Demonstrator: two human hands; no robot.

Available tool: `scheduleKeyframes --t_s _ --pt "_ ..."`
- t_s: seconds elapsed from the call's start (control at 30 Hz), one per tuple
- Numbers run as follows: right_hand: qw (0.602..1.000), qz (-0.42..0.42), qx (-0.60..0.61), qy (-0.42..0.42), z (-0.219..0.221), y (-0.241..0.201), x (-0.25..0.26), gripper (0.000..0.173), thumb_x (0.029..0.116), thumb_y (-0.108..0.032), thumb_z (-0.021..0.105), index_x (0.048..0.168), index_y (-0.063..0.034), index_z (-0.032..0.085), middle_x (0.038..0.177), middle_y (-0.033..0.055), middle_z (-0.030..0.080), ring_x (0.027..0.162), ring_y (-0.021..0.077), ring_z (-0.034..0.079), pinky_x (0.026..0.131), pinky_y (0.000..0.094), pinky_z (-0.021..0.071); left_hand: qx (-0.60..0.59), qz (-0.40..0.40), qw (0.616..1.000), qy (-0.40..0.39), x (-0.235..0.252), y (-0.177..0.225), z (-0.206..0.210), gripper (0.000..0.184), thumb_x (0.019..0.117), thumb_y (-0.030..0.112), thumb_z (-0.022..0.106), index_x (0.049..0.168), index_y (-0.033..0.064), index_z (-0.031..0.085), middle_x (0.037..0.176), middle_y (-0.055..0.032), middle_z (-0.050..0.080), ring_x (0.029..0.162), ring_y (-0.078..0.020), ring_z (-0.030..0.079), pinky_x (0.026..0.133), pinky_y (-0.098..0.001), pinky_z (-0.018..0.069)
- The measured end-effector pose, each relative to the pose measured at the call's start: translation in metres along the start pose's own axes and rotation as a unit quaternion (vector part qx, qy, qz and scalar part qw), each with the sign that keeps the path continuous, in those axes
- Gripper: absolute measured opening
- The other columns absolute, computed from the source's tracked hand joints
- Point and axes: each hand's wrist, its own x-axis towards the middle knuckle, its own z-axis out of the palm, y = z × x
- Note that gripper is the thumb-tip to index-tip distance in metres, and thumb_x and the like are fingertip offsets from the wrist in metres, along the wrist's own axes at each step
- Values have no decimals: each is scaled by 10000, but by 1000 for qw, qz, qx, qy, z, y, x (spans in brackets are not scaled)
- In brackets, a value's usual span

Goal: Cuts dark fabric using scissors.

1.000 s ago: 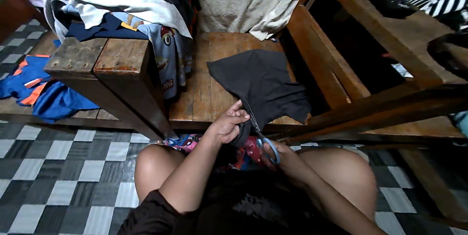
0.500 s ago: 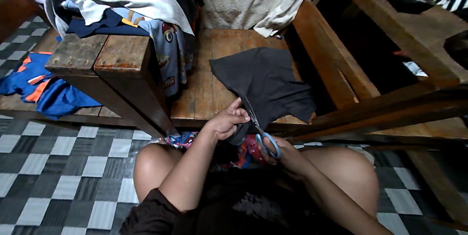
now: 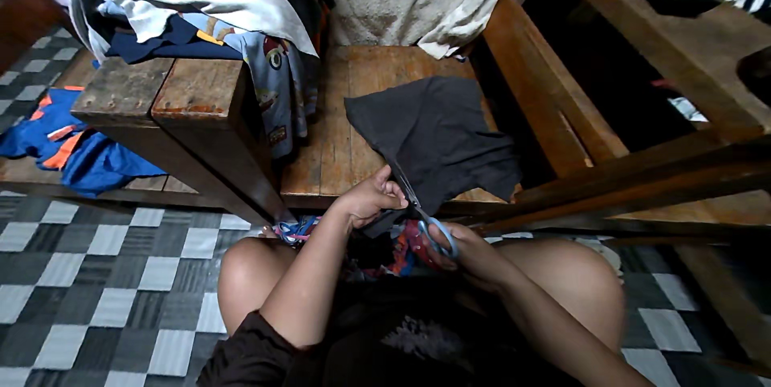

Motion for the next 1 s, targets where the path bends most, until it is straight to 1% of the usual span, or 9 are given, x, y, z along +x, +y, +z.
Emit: scheduleKeyframes --t_s 0.13,0.2,0.27,0.33,0.4,0.53,0.77,0.87,1.0 --pt "1000 0 -18 0 1 -1 2 268 1022 -330 465 841 -168 577 595 -119 533 474 -34 445 466 134 371 45 -18 999 17 -3 5 1 745 884 -104 601 1511 1 212 933 -18 590 819 -47 619 828 -228 535" --pt "1000 4 -21 3 1 -1 2 262 1026 -317 462 852 -157 574 596 -115 532 475 -32 445 468 135 372 51 -18 998 39 -4 8 2 714 922 -67 589 1531 -17 221 961 -30 600 841 -54 618 837 -235 532" --pt "1000 6 -17 8 0 -1 2 258 1026 -314 466 853 -157 576 600 -114 532 481 -32 453 473 131 379 41 -15 996 77 -4 10 3 548 988 -14 528 1496 -30 322 1018 -42 608 872 -60 607 840 -236 522" --pt "1000 9 -15 8 1 -1 1 261 1028 -303 466 847 -150 577 599 -109 532 482 -29 453 473 134 375 2 -7 991 135 -1 9 5 347 1035 22 489 1374 -44 464 994 -30 594 818 -55 583 775 -214 515" --pt "1000 9 -16 6 2 0 2 264 1031 -299 457 845 -152 573 591 -111 521 471 -32 437 462 131 361 -31 1 983 182 2 8 6 306 1043 29 504 1334 -63 513 1015 -47 611 800 -56 587 770 -212 518" --pt "1000 10 -16 8 3 2 2 262 1024 -320 468 857 -147 574 596 -111 516 476 -30 433 468 131 358 -36 12 976 216 5 5 7 357 1019 5 548 1362 -84 504 1048 -84 630 818 -65 602 791 -222 528" --pt "999 22 -24 13 5 -1 1 264 1035 -317 461 875 -140 574 608 -105 529 486 -26 449 475 133 367 18 19 974 227 6 3 7 379 974 -8 608 1338 -83 532 928 -46 624 753 -50 572 725 -206 504" --pt "1000 16 -15 9 5 0 2 268 1031 -329 453 876 -145 572 608 -108 534 484 -29 453 470 131 368 1 28 979 204 7 1 5 454 983 -24 585 1421 -47 469 901 -26 621 730 -43 566 701 -197 497" --pt "1000 2 -18 0 3 2 5 290 1024 -372 454 885 -150 579 613 -110 549 486 -25 454 474 140 376 -25 29 985 166 7 -2 2 636 981 -38 571 1557 34 313 871 -19 588 693 -56 555 659 -197 493"
